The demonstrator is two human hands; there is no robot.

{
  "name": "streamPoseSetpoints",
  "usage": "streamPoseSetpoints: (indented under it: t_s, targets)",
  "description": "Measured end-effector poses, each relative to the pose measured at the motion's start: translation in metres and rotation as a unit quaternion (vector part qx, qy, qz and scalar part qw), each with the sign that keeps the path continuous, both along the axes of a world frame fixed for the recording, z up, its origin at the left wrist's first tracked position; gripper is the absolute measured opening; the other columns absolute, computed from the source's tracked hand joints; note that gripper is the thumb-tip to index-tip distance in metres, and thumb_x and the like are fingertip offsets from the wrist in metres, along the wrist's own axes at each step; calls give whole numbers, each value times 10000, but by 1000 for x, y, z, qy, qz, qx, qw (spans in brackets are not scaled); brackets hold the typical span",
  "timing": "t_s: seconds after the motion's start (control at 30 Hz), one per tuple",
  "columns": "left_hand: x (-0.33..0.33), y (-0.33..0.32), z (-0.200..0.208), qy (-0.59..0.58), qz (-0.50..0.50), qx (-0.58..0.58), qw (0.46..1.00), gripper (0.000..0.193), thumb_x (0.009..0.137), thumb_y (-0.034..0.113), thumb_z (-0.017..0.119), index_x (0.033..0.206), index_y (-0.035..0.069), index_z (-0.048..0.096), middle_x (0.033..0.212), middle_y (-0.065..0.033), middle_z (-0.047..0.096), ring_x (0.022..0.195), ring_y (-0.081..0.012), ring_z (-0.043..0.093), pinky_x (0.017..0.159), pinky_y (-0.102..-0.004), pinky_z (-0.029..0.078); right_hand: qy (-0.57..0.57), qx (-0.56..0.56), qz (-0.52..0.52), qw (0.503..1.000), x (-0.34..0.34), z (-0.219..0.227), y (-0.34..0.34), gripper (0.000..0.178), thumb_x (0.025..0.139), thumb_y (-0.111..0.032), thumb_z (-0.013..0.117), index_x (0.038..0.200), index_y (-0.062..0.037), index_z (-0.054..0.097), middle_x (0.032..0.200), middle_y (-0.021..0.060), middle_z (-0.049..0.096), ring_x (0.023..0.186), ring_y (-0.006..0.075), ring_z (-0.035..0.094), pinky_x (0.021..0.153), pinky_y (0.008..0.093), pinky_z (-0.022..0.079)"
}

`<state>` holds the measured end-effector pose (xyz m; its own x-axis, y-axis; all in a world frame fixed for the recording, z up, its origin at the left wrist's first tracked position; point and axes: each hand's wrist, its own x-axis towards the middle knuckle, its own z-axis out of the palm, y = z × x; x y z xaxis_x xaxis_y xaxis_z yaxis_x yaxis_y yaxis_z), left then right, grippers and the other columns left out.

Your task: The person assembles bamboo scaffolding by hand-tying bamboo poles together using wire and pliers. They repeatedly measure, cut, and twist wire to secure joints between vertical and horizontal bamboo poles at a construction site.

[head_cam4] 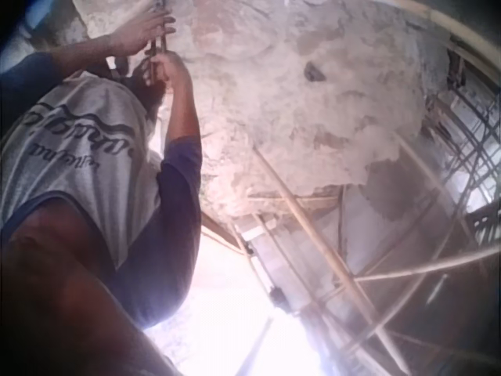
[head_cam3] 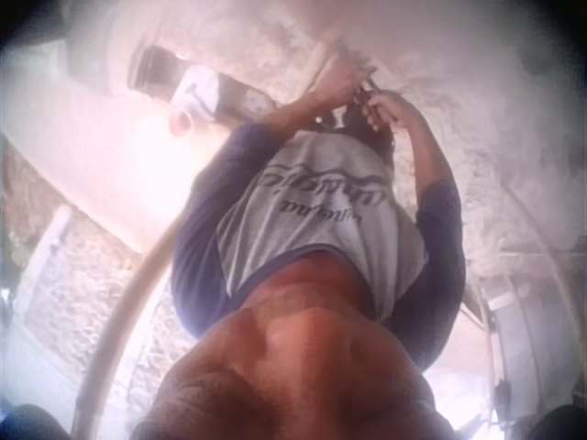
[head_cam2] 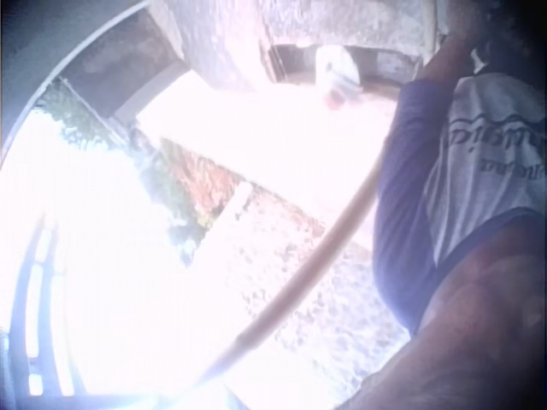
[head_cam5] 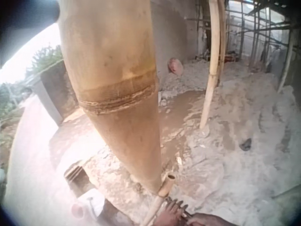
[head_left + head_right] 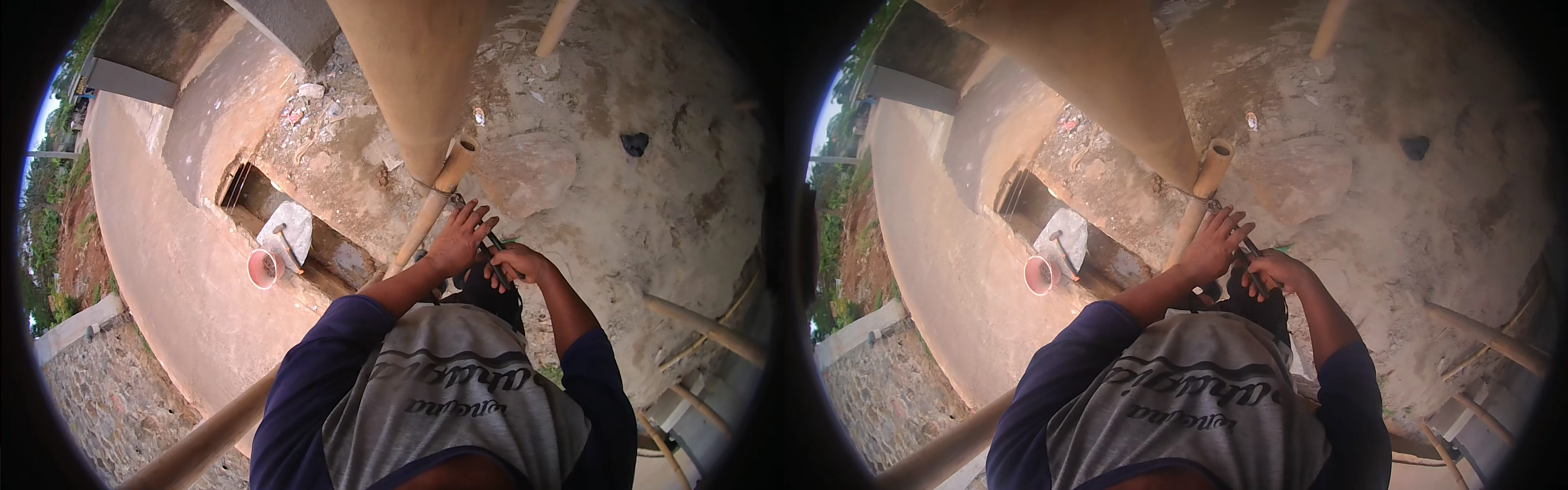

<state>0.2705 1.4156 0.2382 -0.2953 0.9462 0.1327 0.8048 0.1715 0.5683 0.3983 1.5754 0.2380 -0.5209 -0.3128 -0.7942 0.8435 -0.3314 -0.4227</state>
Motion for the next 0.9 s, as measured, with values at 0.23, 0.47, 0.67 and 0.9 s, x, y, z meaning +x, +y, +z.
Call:
streamPoseSetpoints:
  t_s: [0.23, 0.47, 0.67, 0.9]
  targets:
    - [-46, -17, -24, -188, 313, -68, 929, 469, 756, 34, 501, 1222, 5, 541, 1120, -236, 568, 1025, -397, 557, 885, -444, 459, 25, 329, 191, 924, -32, 65, -11, 626, 822, -113, 507, 1422, -60, 338, 906, 132, 608, 751, 262, 636, 700, 407, 531]
    - [-54, -12, -45, -157, 244, -60, 955, 445, 796, 70, 492, 1233, 22, 558, 1154, -221, 582, 1040, -396, 574, 887, -451, 465, 39, 635, 324, 700, -29, 42, -18, 777, 807, -80, 569, 1482, -133, 189, 1413, 242, 267, 1263, 470, 338, 959, 659, 372]
    - [-59, -9, -42, -184, 209, -37, 960, 376, 830, 74, 481, 1183, 27, 601, 1175, -228, 579, 1066, -396, 565, 911, -442, 456, 46, 533, 321, 782, -33, 37, 10, 789, 793, -40, 539, 1495, -121, 191, 1403, 231, 321, 1337, 403, 288, 1059, 518, 334]
    - [-63, -3, -52, -163, 183, -5, 970, 375, 716, 30, 466, 1049, -5, 635, 989, -257, 623, 984, -411, 578, 868, -448, 470, 109, 613, 357, 696, -20, 18, 15, 828, 775, -33, 546, 1502, -145, 165, 1451, 249, 282, 1352, 428, 284, 1041, 503, 363]
